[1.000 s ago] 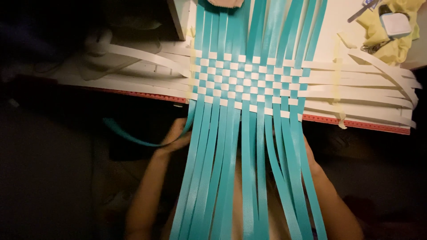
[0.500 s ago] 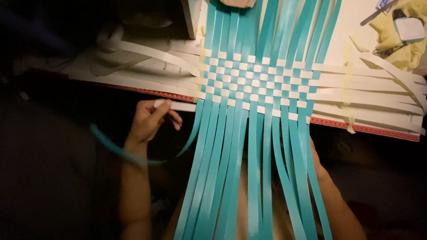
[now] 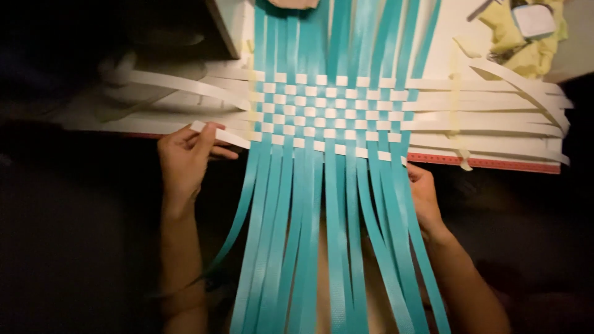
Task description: Weaving white and teal plastic straps together on a flat surface to create a woven mat pattern.
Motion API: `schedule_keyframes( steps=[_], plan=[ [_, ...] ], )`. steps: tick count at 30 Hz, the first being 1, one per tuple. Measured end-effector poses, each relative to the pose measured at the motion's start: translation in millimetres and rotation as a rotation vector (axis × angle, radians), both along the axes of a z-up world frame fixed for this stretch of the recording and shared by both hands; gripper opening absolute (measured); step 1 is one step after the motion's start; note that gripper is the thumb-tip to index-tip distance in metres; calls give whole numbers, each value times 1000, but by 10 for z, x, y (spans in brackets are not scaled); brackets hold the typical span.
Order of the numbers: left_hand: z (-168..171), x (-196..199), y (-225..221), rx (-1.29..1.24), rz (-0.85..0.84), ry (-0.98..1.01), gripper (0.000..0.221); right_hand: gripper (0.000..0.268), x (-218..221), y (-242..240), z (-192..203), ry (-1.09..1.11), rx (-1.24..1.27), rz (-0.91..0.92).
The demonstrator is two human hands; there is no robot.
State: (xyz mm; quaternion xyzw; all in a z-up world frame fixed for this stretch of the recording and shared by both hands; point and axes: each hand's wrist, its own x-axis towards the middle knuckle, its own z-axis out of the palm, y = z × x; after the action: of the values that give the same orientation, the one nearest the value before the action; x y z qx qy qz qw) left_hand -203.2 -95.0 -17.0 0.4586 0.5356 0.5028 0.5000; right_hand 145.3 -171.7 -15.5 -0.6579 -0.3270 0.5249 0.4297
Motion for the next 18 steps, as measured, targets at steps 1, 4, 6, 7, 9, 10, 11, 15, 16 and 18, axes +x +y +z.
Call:
schedule_keyframes(
  steps=[1,4,6,7,9,10,11,15,16,18],
  plan=[
    [14,6,-6,0,-10,-4,26,17,-57,9,160,-4,0,-10],
    [63,26,-18,39,5,61,24,12,-86,16,350,-33,3,-73],
    [86,48,-23,50,36,34,22,6,89,-10,91,-286,76,-45],
    [97,67,-20,48,37,35,22,6,126,-31,53,-285,75,-43],
    [118,72,-27,114,34,69,21,6,172,-63,-40,-462,259,-15],
    [115,94,-27,116,42,74,21,6,175,-82,-40,-456,263,-8],
    [122,100,-33,139,35,69,21,5,167,-91,-43,-494,304,-1],
    [288,122,-79,183,20,140,20,10,95,-61,68,-612,387,30],
    [278,109,-109,183,30,144,20,10,94,-59,79,-607,391,38],
    [259,84,-168,175,23,135,22,10,91,-64,99,-633,414,76]
  ],
)
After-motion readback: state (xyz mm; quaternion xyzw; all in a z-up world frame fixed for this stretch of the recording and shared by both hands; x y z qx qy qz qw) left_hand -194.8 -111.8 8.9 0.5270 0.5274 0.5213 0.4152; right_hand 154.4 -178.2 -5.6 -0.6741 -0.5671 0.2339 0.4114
